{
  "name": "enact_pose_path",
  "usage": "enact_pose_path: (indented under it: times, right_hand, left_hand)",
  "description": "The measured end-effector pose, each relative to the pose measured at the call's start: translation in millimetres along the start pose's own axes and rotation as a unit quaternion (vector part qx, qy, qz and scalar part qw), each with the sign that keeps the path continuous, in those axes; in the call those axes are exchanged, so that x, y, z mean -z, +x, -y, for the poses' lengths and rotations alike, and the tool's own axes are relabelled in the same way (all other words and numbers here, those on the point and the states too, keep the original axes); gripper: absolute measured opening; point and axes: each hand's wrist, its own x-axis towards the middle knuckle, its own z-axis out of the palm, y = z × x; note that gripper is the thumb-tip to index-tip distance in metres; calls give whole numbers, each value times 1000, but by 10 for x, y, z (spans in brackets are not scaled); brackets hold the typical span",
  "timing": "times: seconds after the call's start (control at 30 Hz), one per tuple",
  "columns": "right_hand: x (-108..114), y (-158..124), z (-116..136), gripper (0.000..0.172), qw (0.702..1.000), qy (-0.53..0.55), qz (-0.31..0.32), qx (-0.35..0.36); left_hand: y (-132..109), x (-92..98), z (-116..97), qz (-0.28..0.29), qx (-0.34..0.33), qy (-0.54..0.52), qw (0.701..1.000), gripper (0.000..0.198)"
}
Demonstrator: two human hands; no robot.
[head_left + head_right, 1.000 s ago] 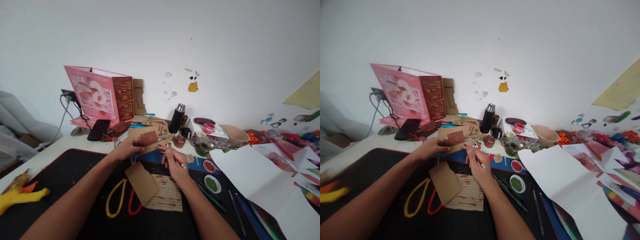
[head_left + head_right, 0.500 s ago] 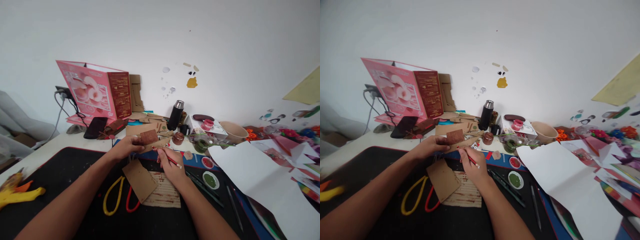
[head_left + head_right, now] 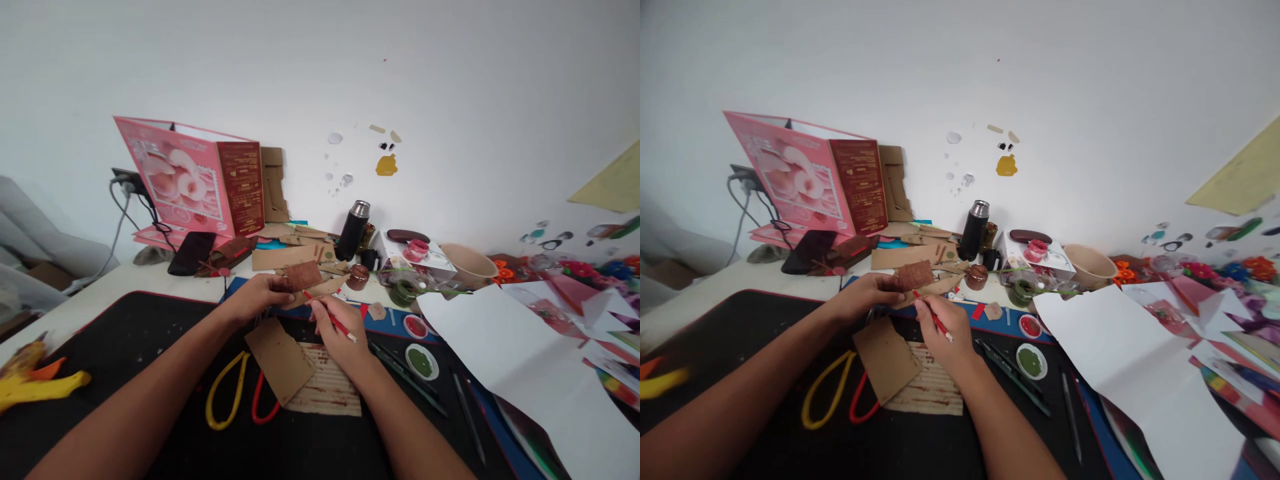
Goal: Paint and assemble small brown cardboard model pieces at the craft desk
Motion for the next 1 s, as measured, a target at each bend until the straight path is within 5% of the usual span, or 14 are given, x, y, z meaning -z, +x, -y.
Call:
enact_pose_path:
  times: [1.0]
  right_hand:
    - [-2, 15, 0, 28, 999, -33, 14, 36]
  left_hand:
    - [18, 22, 66, 3, -3, -10, 1000, 33]
